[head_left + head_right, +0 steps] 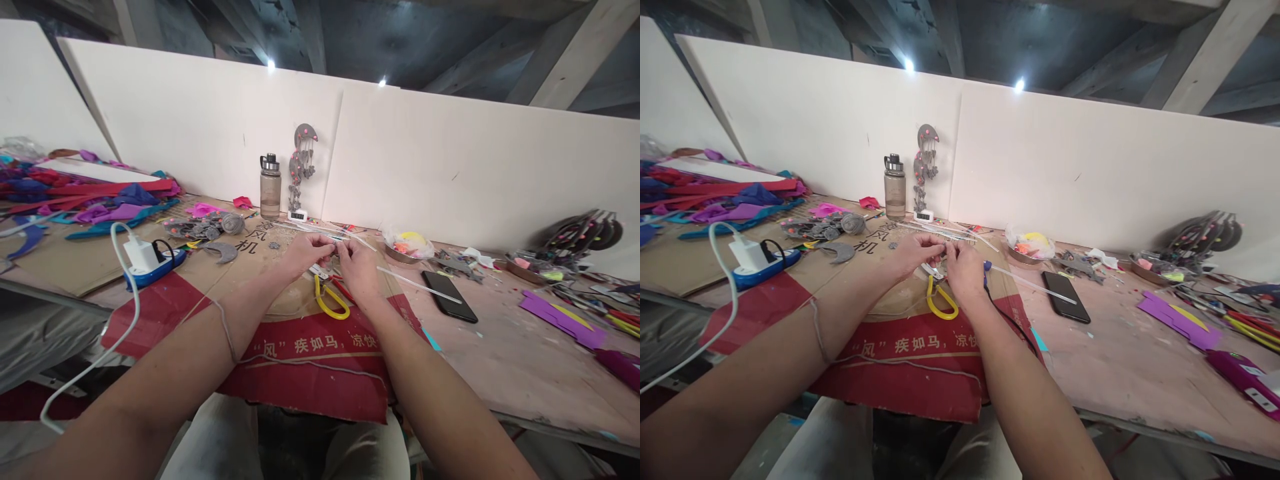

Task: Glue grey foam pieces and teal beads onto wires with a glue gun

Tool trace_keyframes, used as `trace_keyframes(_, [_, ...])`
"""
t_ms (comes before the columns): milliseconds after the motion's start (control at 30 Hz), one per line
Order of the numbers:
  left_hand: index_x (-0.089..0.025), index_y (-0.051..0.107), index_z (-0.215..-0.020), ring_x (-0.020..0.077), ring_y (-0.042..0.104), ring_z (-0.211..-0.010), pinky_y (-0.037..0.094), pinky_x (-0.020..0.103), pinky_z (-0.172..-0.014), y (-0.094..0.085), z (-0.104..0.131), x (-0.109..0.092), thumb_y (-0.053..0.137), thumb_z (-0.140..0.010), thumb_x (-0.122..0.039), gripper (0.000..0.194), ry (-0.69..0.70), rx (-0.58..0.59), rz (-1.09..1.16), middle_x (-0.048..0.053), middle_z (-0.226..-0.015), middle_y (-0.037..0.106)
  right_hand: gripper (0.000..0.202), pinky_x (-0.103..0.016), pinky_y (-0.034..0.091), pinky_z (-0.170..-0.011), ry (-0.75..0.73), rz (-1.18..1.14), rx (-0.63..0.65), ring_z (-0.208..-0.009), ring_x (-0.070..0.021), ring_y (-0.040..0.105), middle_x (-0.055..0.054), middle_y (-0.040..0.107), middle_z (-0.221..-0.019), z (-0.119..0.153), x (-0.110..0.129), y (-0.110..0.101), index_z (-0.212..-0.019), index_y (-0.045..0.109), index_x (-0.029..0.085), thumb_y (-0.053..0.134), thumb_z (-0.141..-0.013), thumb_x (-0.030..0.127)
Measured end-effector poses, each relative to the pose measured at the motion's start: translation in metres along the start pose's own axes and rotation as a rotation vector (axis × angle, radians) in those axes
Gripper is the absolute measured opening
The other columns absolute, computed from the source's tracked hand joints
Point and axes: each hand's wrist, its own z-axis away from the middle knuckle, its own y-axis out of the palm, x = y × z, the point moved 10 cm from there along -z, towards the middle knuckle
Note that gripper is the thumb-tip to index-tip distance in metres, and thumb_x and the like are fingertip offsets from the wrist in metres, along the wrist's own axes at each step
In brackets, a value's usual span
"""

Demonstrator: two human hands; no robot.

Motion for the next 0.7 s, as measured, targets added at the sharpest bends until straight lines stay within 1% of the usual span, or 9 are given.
trace_keyframes(100, [-0.015, 0.064, -0.071, 0.006, 0.049, -0.048, 0.039, 0.019, -0.049, -0.002, 0.001, 0.001, 0.061, -0.073, -0.024, 0.009, -0.013, -0.029, -0.009, -0.003, -0.06, 0.056, 0.029, -0.028, 0.031, -0.06, -0.003, -0.005, 0.029, -0.061, -0.016, 0.049, -0.002, 0.061, -0.066, 0.0, 0.003, 0.003, -0.068, 0.055, 0.021, 0.043, -0.092, 0.033])
trace_keyframes(233, [-0.015, 0.061, -0.069, 0.0044, 0.045, -0.045, 0.038, 0.018, -0.046, -0.009, 0.002, 0.006, 0.06, -0.072, -0.02, 0.006, -0.077, -0.115, 0.013, -0.003, -0.062, 0.058, 0.03, -0.029, 0.032, -0.061, -0.016, -0.006, 0.059, -0.061, -0.0167, 0.049, -0.003, 0.061, -0.067, 0.0, 0.008, 0.005, -0.067, 0.05, 0.022, 0.039, -0.093, 0.032])
trace_keyframes(367, [-0.016, 0.058, -0.066, 0.0051, 0.045, -0.046, 0.038, 0.018, -0.047, -0.012, 0.002, 0.009, 0.06, -0.072, -0.019, 0.007, -0.111, -0.151, 0.064, -0.004, -0.056, 0.053, 0.027, -0.029, 0.032, -0.06, -0.006, -0.016, 0.068, -0.062, -0.017, 0.05, -0.002, 0.059, -0.067, 0.001, 0.008, 0.006, -0.067, 0.048, 0.023, 0.041, -0.092, 0.032])
trace_keyframes(433, [-0.016, 0.057, -0.065, 0.005, 0.044, -0.046, 0.038, 0.018, -0.047, -0.012, 0.003, 0.008, 0.059, -0.071, -0.018, 0.007, -0.108, -0.16, 0.086, -0.005, -0.055, 0.051, 0.02, -0.028, 0.033, -0.061, -0.003, -0.047, 0.046, -0.063, -0.0167, 0.05, -0.001, 0.058, -0.068, 0.001, 0.008, 0.004, -0.072, 0.049, 0.023, 0.044, -0.09, 0.031])
trace_keyframes(533, [-0.016, 0.056, -0.064, 0.0045, 0.042, -0.045, 0.037, 0.018, -0.046, -0.013, 0.003, 0.007, 0.059, -0.07, -0.017, 0.006, -0.102, -0.166, 0.099, -0.005, -0.055, 0.05, 0.005, -0.027, 0.035, -0.061, 0.015, -0.112, 0.003, -0.061, -0.016, 0.051, 0.002, 0.056, -0.067, 0.002, 0.007, 0.0, -0.086, 0.05, 0.022, 0.049, -0.085, 0.027])
trace_keyframes(633, [-0.016, 0.057, -0.064, 0.0049, 0.043, -0.044, 0.035, 0.019, -0.045, -0.013, 0.003, 0.004, 0.058, -0.069, -0.017, 0.005, -0.076, -0.163, 0.065, -0.006, -0.054, 0.05, 0.014, -0.027, 0.036, -0.06, 0.035, -0.155, 0.0, -0.056, -0.0157, 0.05, 0.005, 0.052, -0.06, 0.002, 0.005, 0.001, -0.098, 0.051, 0.021, 0.051, -0.084, 0.026])
trace_keyframes(700, [-0.016, 0.058, -0.064, 0.0053, 0.044, -0.044, 0.035, 0.019, -0.045, -0.012, 0.003, 0.001, 0.058, -0.068, -0.017, 0.004, -0.05, -0.153, 0.028, -0.006, -0.054, 0.051, 0.013, -0.027, 0.036, -0.061, 0.033, -0.163, 0.004, -0.057, -0.0155, 0.051, 0.005, 0.053, -0.06, 0.002, 0.005, 0.001, -0.096, 0.054, 0.021, 0.05, -0.085, 0.027])
